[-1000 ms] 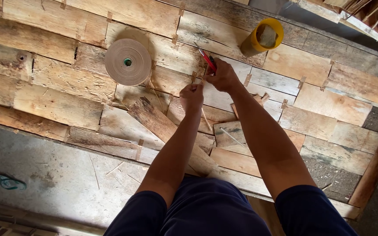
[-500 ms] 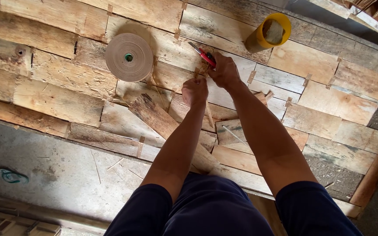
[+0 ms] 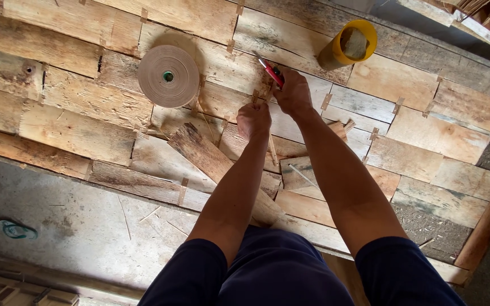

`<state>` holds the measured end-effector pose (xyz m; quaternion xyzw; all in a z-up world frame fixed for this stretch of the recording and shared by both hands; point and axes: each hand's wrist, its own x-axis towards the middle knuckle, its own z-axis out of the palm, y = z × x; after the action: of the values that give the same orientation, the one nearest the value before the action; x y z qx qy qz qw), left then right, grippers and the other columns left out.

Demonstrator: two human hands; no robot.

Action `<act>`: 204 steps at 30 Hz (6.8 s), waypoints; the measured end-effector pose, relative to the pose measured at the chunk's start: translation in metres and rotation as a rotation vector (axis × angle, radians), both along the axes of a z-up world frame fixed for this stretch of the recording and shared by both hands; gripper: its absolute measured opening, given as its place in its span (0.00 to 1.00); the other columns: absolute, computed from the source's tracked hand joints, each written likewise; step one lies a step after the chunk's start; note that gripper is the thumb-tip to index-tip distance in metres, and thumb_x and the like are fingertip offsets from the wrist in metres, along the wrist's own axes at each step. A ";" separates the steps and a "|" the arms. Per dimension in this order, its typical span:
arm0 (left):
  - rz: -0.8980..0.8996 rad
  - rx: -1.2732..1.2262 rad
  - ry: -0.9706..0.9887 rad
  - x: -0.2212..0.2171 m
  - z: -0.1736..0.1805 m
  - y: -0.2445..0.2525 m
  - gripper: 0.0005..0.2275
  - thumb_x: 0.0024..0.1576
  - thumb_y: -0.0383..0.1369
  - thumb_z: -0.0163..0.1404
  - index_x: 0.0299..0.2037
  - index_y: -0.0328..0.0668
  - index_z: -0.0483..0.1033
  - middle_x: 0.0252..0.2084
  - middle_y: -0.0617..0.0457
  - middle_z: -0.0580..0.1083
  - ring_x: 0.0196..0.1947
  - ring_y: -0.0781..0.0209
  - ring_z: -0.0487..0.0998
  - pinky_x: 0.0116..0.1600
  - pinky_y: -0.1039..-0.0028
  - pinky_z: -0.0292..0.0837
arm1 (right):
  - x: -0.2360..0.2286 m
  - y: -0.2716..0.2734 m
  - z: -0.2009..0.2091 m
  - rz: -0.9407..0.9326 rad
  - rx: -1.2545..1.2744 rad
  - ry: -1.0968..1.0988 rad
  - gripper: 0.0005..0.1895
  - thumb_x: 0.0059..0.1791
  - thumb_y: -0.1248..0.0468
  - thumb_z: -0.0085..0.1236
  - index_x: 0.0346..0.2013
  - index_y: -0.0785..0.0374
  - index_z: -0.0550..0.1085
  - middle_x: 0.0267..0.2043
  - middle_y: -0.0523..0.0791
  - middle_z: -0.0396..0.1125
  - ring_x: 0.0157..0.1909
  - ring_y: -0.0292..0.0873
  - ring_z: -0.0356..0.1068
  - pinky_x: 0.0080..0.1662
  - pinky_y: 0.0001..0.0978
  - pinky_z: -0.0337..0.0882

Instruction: Assembling and trimming thin wooden panels to fit together on a workbench.

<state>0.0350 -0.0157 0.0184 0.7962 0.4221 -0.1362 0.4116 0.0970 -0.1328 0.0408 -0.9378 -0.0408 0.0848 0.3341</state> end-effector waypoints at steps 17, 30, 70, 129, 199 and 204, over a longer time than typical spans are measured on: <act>0.004 -0.011 0.007 -0.002 0.001 0.001 0.13 0.50 0.46 0.60 0.21 0.49 0.82 0.19 0.54 0.77 0.16 0.62 0.73 0.23 0.68 0.66 | -0.001 0.007 -0.007 -0.102 -0.112 0.099 0.26 0.39 0.57 0.77 0.42 0.63 0.72 0.42 0.50 0.70 0.47 0.56 0.70 0.49 0.49 0.69; 0.020 -0.007 -0.037 -0.001 -0.002 0.001 0.09 0.47 0.40 0.59 0.19 0.48 0.81 0.15 0.53 0.75 0.13 0.62 0.70 0.21 0.69 0.60 | -0.005 0.007 -0.012 -0.077 -0.105 0.007 0.32 0.39 0.59 0.75 0.53 0.62 0.71 0.49 0.54 0.68 0.51 0.58 0.69 0.52 0.49 0.70; 0.081 -0.711 -0.097 0.005 -0.072 0.034 0.03 0.54 0.23 0.58 0.32 0.27 0.80 0.26 0.44 0.79 0.22 0.60 0.81 0.26 0.75 0.73 | -0.075 -0.061 0.047 0.219 -0.328 -0.223 0.18 0.48 0.59 0.66 0.51 0.53 0.74 0.44 0.46 0.69 0.45 0.49 0.71 0.42 0.45 0.68; 0.461 -1.176 -0.396 -0.046 0.023 0.092 0.06 0.58 0.29 0.57 0.39 0.34 0.81 0.25 0.52 0.76 0.19 0.69 0.72 0.22 0.83 0.66 | -0.070 -0.013 0.015 -0.079 -0.181 0.013 0.17 0.55 0.52 0.62 0.46 0.62 0.70 0.42 0.49 0.70 0.37 0.51 0.74 0.39 0.48 0.75; -0.019 -0.970 -0.614 -0.163 0.144 0.083 0.06 0.61 0.29 0.55 0.41 0.31 0.80 0.25 0.50 0.75 0.21 0.67 0.70 0.27 0.80 0.61 | -0.181 -0.203 0.060 -0.055 -0.033 -0.252 0.10 0.57 0.65 0.55 0.53 0.60 0.72 0.47 0.49 0.72 0.49 0.55 0.72 0.55 0.46 0.72; 0.056 -0.943 -0.641 -0.186 0.158 0.080 0.07 0.61 0.28 0.54 0.42 0.29 0.81 0.26 0.50 0.75 0.21 0.68 0.70 0.27 0.80 0.62 | -0.140 -0.220 0.020 0.075 -0.014 -0.098 0.15 0.52 0.66 0.57 0.53 0.61 0.72 0.57 0.52 0.64 0.55 0.57 0.69 0.53 0.48 0.72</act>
<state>-0.1510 0.0640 0.1765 0.5164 0.1906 -0.0505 0.8333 -0.0433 -0.3523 0.0609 -0.9410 -0.0916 0.0517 0.3218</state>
